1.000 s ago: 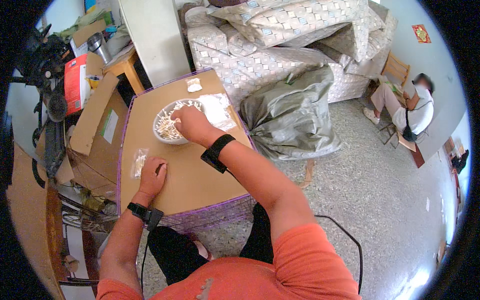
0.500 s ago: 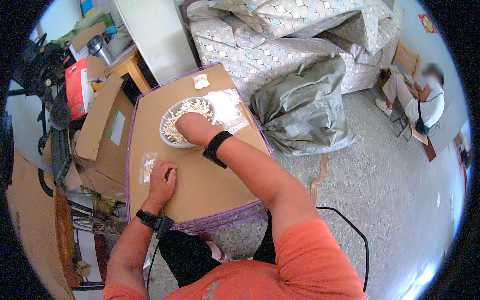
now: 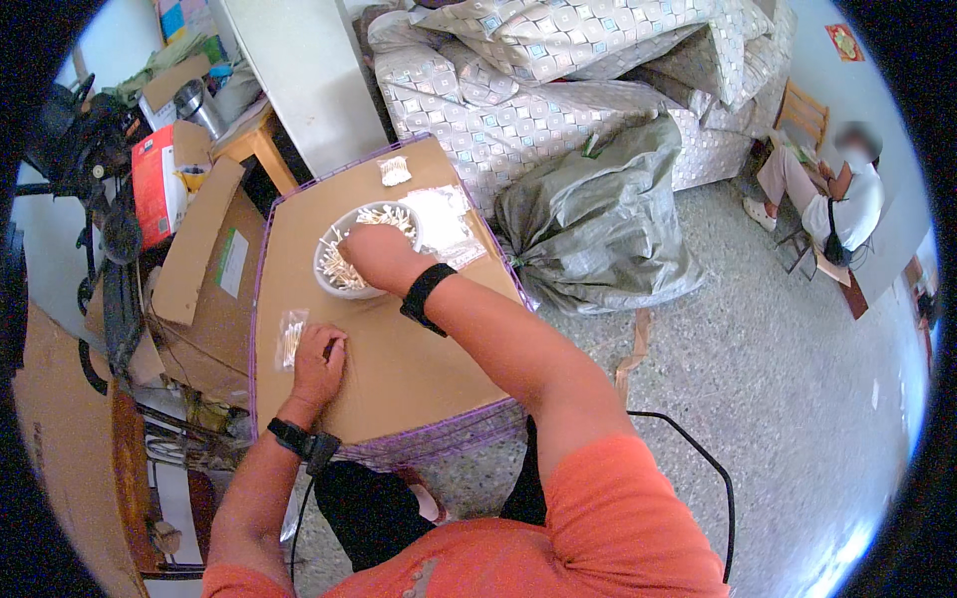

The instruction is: Sorting cotton swabs from a bowl and placing them into small plastic bags.

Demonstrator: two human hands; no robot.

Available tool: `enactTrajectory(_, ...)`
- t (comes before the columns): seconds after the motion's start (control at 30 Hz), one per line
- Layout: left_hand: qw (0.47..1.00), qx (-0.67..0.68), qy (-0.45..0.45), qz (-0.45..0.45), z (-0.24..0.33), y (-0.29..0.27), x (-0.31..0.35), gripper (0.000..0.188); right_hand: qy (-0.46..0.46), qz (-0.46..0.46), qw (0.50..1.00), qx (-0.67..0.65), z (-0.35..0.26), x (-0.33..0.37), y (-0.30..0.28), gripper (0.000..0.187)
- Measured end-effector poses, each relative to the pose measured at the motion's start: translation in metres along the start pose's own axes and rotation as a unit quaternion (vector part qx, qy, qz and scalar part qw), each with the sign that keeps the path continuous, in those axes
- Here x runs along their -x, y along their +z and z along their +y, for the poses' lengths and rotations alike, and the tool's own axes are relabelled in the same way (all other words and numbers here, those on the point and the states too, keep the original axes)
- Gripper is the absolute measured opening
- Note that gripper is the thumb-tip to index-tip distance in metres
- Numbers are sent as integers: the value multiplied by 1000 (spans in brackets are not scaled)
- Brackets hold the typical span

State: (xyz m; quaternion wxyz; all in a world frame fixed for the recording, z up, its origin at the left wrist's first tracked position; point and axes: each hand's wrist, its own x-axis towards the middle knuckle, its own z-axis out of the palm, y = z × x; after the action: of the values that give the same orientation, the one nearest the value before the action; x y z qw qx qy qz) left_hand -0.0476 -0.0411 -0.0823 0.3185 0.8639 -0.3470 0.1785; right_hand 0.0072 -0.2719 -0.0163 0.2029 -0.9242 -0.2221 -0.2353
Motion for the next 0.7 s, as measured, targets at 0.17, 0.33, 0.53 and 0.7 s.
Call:
enactTrajectory(0.17, 1000, -3, 6, 10, -3, -5, -3, 9, 43, 85, 988, -122, 2, 18, -20, 11)
enactTrajectory(0.33, 949, 237, -167, 125, -9, -7, -33, 14, 169, 210, 884, -381, 7, 34, -23, 9)
enactTrajectory(0.53, 787, 568, -81, 226, 38, -26, -103, 17, 221, 261, 666, -663, 0, 43, -19, 8)
enactTrajectory(0.7, 878, 388, -74, 271, 29, -7, -104, 15, 182, 238, 597, -744, 5, 52, 2, 6)
